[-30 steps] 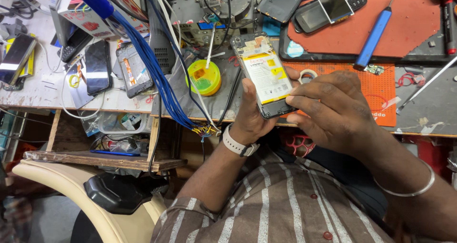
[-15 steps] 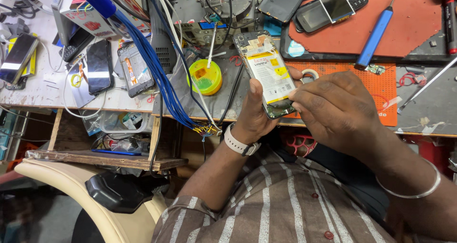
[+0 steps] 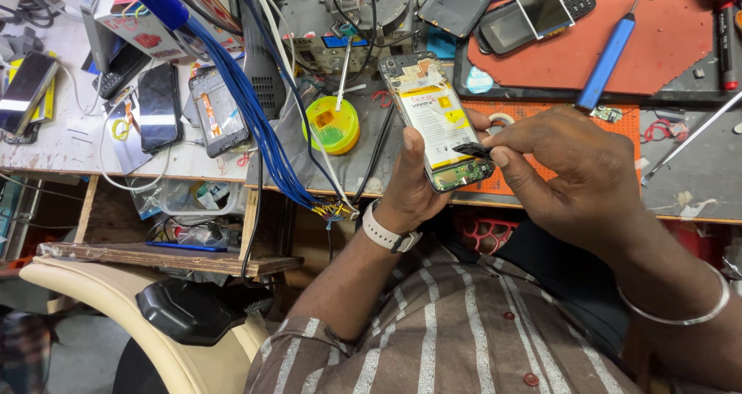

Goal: The person repairs a smartphone by removing the back cover, disconnecting the battery, and replacing the charging port flex cable. They use a prying tool, tweezers, and a screwdriver to disassemble and reassemble the device, then test the phone to confirm functionality.

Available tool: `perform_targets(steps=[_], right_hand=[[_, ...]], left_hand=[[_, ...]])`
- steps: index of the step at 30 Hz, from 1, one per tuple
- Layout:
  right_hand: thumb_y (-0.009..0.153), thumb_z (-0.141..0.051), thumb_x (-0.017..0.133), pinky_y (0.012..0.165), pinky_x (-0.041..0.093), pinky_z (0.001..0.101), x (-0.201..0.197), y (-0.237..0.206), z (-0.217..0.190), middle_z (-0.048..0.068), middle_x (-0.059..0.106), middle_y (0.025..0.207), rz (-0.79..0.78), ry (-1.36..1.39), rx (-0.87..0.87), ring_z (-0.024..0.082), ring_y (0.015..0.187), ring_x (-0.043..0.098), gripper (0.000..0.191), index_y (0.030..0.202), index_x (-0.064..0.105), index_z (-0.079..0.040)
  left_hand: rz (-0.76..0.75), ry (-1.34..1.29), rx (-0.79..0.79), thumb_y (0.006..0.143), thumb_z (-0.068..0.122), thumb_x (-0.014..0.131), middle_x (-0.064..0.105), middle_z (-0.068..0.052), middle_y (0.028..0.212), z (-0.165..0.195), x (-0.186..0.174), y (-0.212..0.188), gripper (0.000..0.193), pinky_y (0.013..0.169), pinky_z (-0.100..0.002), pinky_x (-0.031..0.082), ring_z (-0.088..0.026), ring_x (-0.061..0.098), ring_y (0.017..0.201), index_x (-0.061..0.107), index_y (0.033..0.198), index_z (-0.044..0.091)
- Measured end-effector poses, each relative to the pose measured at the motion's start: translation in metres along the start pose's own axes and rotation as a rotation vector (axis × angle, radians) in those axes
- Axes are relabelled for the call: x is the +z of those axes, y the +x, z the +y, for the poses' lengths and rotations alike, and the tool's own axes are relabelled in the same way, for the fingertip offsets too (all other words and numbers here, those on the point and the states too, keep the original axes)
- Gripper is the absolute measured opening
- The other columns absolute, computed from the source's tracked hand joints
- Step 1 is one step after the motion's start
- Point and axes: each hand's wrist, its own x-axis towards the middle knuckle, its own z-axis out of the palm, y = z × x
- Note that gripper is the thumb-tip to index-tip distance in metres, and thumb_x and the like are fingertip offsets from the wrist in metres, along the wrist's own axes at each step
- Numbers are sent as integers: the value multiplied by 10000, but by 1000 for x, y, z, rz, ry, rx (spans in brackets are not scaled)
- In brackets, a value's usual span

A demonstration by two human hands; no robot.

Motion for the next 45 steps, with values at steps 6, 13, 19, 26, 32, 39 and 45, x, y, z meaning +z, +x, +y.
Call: perform_targets(steps=[6,13,19,26,32,39,45], right_hand=[[949,-79,774,869,552,376,3,3,-2,58,739,1013,15,-164,-154,240,972,718,106,1052,751,-72],[905,-64,808,797,544,363,7,7,-5,73,731,992,28,-195,-238,254,944,702,153,1048,754,-57],[814,-42,823,739,519,399,6,12,-9,96,716,921,39,-244,-315,271,845,686,171,970,754,-30],[805,-42,824,724,508,400,3,20,-14,90,709,929,10,-235,-347,267,843,685,164,937,728,-30],[790,-40,830,706,510,391,2,25,-18,86,703,916,-10,-230,-369,257,803,671,172,931,731,-31],[793,-34,833,696,510,384,2,27,-19,79,702,905,-15,-246,-378,258,777,656,168,924,728,-26],[796,-34,830,698,508,385,2,23,-13,78,699,901,-20,-239,-386,255,781,659,164,923,726,-21]], left_hand=[[7,-10,34,953,699,639,604,-177,1288,-2,0,2,897,1068,-424,528,-278,625,1214,445,1466,-10],[20,-2,56,987,712,602,598,-198,1300,-2,0,2,889,1135,-456,489,-304,602,1268,449,1413,-53],[21,-38,38,987,719,597,599,-196,1298,-3,-4,1,892,1112,-444,503,-293,612,1246,451,1411,-52],[30,-128,13,1018,697,577,593,-197,1301,-3,-4,1,865,1101,-429,519,-291,614,1249,420,1437,-44],[20,-174,-6,1042,682,560,593,-199,1311,0,-5,1,849,1094,-419,532,-289,613,1259,400,1458,-41],[20,-207,-9,1052,684,545,597,-199,1311,-1,-6,1,843,1084,-411,544,-283,628,1246,406,1458,-42],[9,-219,-2,1071,680,534,601,-199,1308,-1,-6,2,833,1080,-408,551,-281,631,1245,414,1452,-51]])
